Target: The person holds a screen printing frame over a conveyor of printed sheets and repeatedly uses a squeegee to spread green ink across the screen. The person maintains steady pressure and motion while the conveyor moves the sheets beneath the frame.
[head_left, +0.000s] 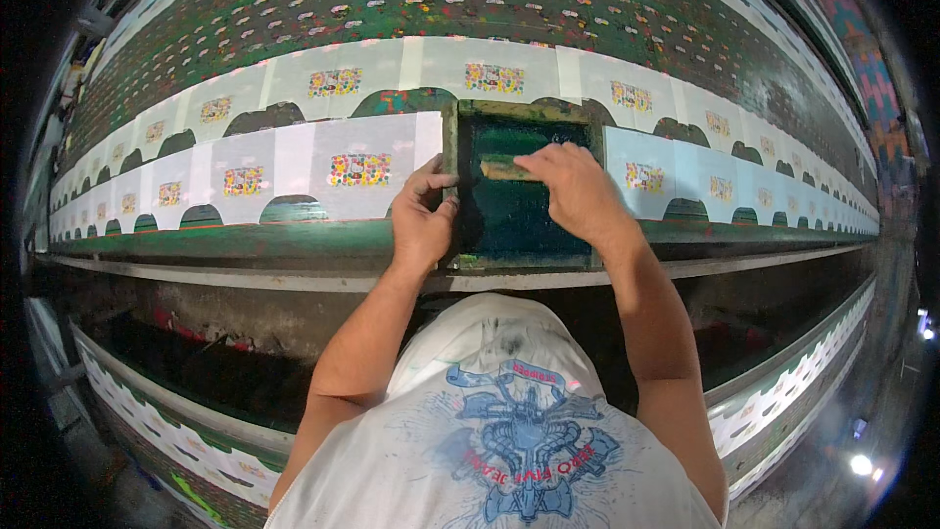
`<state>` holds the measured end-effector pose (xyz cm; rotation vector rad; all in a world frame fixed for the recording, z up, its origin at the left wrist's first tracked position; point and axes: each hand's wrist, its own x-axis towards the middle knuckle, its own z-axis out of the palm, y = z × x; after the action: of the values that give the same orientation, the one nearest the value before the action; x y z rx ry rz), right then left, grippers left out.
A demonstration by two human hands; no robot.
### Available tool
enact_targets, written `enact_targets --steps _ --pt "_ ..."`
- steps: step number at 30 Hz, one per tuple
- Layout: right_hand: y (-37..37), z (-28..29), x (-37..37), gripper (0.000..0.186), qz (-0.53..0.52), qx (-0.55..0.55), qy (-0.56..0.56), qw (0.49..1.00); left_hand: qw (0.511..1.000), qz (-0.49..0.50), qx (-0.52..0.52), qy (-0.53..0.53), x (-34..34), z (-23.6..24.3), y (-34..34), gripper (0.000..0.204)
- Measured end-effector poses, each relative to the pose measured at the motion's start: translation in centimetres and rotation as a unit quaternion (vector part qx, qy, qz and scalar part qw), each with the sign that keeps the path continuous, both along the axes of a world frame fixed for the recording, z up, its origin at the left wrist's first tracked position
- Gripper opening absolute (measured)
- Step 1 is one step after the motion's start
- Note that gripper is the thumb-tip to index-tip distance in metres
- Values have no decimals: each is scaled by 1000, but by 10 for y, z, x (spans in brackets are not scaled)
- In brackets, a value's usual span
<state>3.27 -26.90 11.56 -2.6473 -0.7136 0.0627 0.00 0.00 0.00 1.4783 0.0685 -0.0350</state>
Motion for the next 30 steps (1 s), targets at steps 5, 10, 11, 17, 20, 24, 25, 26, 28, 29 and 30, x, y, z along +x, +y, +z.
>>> enact_targets --steps 5,10,11,17,20,24,25,26,28,29,30 --pt "8 4 -44 49 8 8 -26 1000 1000 5 -26 -7 3 7 -2 33" --pt "19 9 -84 53 12 -4 -25 1000 1000 1 -1 -15 -1 0 -1 35" --pt "21 9 -90 53 11 -4 -25 1000 1000 2 0 -18 -2 -2 -1 36" --pt "25 10 -116 51 -8 1 14 1000 997 31 47 -52 -14 1 -10 44" --pt "16 4 -124 46 -26 45 7 999 980 26 171 -94 -16 12 -14 51" --pt "-8 -6 -137 41 -92 117 -59 987 983 35 152 -92 -16 10 -14 53" --pt "-16 -12 -142 39 -138 146 -74 977 983 35 156 -92 -17 13 -17 52" --pt "-23 -20 -146 38 -184 175 -88 963 976 36 194 -95 -16 10 -15 51" --pt "-41 -33 -153 32 -262 240 -92 930 984 52 130 -109 -17 13 -20 44" --pt "-53 -40 -158 32 -284 297 -57 910 985 60 116 -111 -17 18 -28 41" --pt "-63 -47 -161 33 -299 357 -21 885 985 66 99 -124 -19 27 -37 35"
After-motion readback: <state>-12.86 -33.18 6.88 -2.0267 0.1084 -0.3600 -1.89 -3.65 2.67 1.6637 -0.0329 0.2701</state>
